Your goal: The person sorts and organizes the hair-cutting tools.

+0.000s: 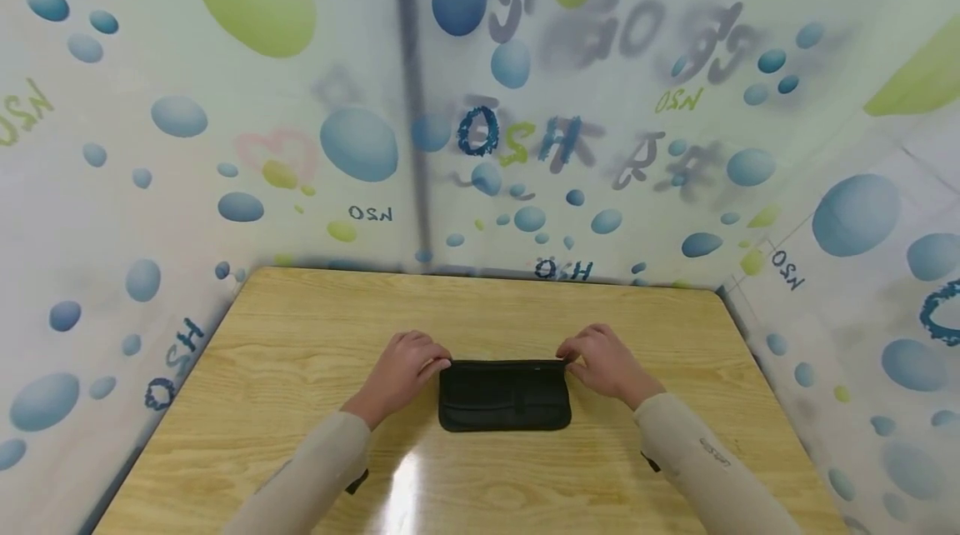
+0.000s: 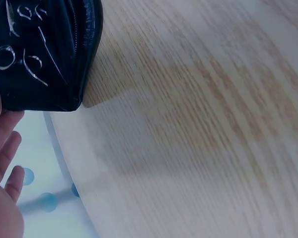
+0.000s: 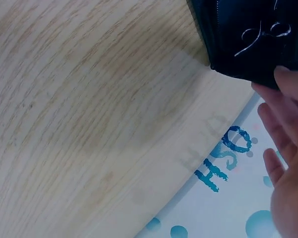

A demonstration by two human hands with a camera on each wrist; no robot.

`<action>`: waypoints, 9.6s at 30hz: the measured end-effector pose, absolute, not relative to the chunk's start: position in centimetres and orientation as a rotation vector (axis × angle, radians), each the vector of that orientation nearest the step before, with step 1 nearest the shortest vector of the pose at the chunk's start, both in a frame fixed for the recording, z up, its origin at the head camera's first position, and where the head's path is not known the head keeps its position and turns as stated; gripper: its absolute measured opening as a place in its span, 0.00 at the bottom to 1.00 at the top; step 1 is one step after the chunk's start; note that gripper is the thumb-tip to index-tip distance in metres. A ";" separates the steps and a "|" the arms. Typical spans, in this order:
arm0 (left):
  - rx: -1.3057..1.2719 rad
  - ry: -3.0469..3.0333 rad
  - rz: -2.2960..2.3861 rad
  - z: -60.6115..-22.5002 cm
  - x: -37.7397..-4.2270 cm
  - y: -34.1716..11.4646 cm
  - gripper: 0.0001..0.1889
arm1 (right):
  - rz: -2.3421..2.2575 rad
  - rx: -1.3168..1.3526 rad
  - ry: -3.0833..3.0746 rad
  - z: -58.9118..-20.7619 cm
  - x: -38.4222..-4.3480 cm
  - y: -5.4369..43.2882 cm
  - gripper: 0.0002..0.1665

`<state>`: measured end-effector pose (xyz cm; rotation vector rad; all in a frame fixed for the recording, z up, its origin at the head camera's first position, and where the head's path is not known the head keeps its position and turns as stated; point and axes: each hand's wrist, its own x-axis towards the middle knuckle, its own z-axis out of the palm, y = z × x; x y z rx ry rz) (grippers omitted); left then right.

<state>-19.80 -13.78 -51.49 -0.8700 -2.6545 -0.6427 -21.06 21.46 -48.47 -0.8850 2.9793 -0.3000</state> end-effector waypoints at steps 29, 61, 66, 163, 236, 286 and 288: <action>-1.133 -2.560 -0.442 -54.3 -16.7 -14.3 0.09 | 0.059 -1.226 3.048 -51.8 -17.6 20.8 0.11; -1.108 -3.065 -0.257 -53.3 -17.6 -7.4 0.53 | -0.244 -0.688 3.051 -52.7 -20.8 21.2 0.08; -1.069 -3.086 -0.238 -53.1 -17.8 -7.2 0.51 | -0.291 -0.612 3.026 -53.3 -21.3 21.2 0.08; -1.064 -3.027 -0.158 -53.5 -17.0 -7.3 0.48 | -0.404 -1.034 2.933 -52.8 -19.5 25.0 0.13; -1.076 -3.000 -0.150 -53.6 -16.9 -7.5 0.46 | -0.272 -1.049 2.689 -51.7 -14.9 18.9 0.18; -1.080 -2.975 -0.092 -53.9 -16.9 -7.6 0.46 | -0.299 -1.122 2.721 -52.7 -15.0 15.9 0.12; -1.081 -2.966 -0.096 -53.9 -16.9 -7.6 0.46 | -0.303 -1.129 2.730 -52.7 -14.9 15.8 0.12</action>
